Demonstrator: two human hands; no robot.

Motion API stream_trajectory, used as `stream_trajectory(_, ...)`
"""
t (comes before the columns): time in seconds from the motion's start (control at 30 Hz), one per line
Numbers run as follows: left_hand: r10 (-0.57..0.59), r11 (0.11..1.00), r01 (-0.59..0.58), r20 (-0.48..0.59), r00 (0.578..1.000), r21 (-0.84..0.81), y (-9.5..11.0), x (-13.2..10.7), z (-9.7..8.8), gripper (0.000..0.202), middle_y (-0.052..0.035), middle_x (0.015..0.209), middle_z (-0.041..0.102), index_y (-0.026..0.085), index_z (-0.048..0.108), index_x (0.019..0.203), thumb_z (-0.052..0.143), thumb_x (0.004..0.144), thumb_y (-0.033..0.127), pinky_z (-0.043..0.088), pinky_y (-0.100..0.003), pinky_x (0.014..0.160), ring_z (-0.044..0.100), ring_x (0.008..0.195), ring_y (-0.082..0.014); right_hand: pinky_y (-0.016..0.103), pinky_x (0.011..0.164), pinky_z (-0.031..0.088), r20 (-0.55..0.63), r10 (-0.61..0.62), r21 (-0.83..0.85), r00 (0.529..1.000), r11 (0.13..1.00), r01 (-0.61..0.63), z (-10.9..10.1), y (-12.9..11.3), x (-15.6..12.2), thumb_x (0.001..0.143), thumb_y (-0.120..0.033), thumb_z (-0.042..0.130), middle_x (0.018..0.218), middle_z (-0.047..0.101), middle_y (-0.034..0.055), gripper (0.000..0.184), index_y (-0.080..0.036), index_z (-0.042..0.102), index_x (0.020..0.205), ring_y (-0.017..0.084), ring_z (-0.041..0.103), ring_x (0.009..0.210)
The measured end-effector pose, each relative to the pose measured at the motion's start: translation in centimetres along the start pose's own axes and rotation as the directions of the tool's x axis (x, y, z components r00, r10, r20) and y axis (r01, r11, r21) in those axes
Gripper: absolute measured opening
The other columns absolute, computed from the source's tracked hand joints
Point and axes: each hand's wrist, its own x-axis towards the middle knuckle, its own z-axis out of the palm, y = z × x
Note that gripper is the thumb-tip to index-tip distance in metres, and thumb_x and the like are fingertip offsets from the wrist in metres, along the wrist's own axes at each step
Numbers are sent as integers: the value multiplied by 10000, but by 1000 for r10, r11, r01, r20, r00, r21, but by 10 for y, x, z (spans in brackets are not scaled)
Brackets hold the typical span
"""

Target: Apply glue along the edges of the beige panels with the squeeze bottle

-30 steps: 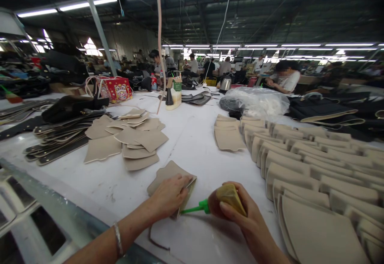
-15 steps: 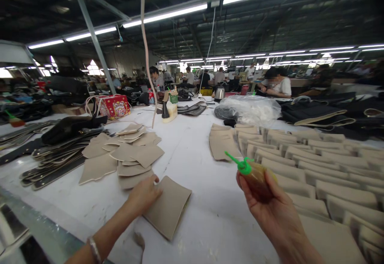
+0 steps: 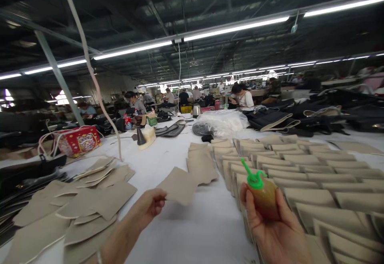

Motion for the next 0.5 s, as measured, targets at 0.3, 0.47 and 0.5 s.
stream_trajectory(0.3,-17,999,14,88,996,29,-38,50,107,216,-10,834,628,117,591,944,536,915,324,522,-225,570,597,647,-87,237,613,609,-201,47,134,978,991,-20,22,-17,-12,920,-364,467,1007,700,87,374,-220,621,1228,224,689,805)
stream_trajectory(0.47,-124,957,73,169,978,282,-50,44,123,400,-86,694,640,105,556,669,415,946,357,520,-218,546,624,582,-116,226,644,604,-195,71,91,978,994,-54,12,-14,-10,874,-429,521,1099,688,82,424,-237,614,1241,224,693,850)
stream_trajectory(0.5,-150,935,81,178,972,344,-51,41,123,441,-104,675,642,111,544,628,389,946,374,521,-234,537,630,573,-133,231,664,603,-178,62,62,982,997,-52,3,-17,-5,863,-439,539,1126,680,82,435,-235,613,1241,228,689,879)
